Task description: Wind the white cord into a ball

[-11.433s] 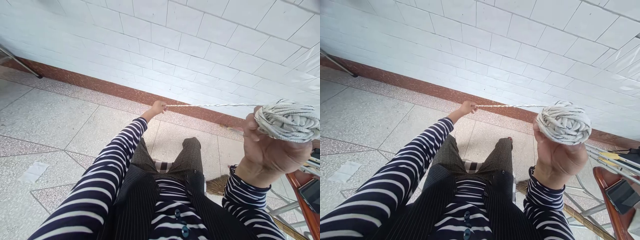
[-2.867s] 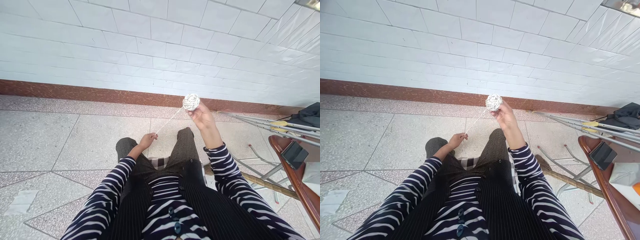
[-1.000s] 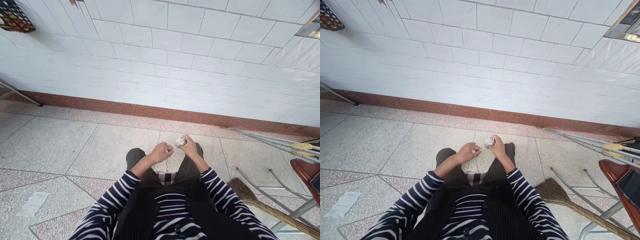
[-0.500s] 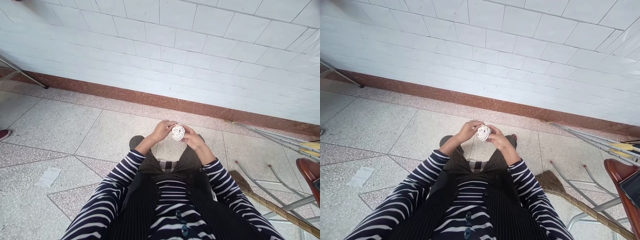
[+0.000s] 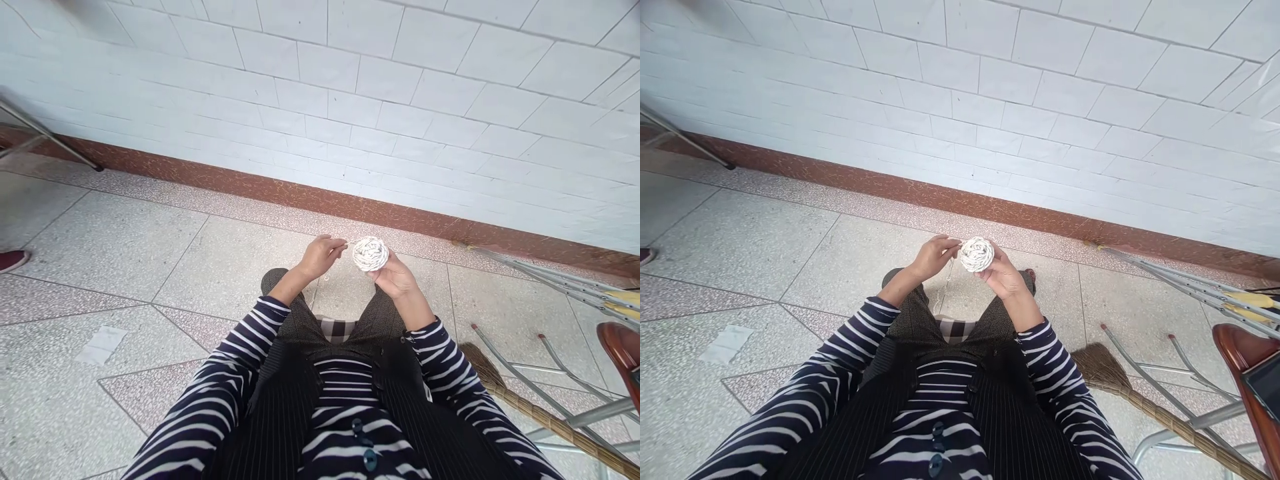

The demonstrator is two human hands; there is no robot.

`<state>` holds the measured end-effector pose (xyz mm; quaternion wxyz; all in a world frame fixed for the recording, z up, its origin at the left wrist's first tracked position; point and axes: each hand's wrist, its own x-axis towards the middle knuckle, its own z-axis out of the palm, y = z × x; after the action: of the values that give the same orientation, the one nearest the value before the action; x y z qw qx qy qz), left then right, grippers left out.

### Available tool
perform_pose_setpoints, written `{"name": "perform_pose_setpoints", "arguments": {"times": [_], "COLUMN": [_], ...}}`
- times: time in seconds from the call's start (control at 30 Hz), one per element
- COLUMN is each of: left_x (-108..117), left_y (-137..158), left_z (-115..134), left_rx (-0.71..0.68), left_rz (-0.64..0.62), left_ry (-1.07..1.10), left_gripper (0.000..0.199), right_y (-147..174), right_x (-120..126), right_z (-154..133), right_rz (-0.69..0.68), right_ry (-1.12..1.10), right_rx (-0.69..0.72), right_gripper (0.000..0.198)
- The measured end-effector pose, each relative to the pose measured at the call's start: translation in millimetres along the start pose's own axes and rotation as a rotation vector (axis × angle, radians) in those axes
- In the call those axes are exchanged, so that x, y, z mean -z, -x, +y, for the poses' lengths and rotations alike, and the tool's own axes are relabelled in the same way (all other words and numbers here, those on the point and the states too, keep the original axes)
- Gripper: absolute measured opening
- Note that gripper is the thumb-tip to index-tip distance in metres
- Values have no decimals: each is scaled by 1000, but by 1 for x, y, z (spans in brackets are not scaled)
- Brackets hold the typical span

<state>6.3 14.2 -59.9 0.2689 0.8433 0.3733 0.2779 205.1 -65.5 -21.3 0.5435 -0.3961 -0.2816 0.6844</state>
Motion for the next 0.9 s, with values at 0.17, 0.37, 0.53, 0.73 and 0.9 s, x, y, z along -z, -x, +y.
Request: {"name": "perform_pose_setpoints", "arguments": {"times": [0.17, 0.37, 0.53, 0.73, 0.9], "left_x": [-25, -34, -4, 4, -15], "left_y": [22, 44, 18, -12, -5], "left_z": [4, 17, 25, 10, 8], "left_rx": [160, 194, -40, -88, 29], "left_rz": [-192, -368, -195, -102, -123], "left_ry": [305, 367, 130, -71, 86], "left_gripper": [33, 37, 32, 28, 24], "right_y": [-15, -36, -24, 5, 11], "right_x": [8, 41, 54, 32, 12], "right_z": [-25, -24, 32, 56, 36], "right_rz": [113, 490, 358, 84, -21], "right_ry": [130, 828, 1107, 380, 226], "right_rx": [186, 415, 291, -42, -21], "right_gripper": [50, 52, 44, 48, 58]}}
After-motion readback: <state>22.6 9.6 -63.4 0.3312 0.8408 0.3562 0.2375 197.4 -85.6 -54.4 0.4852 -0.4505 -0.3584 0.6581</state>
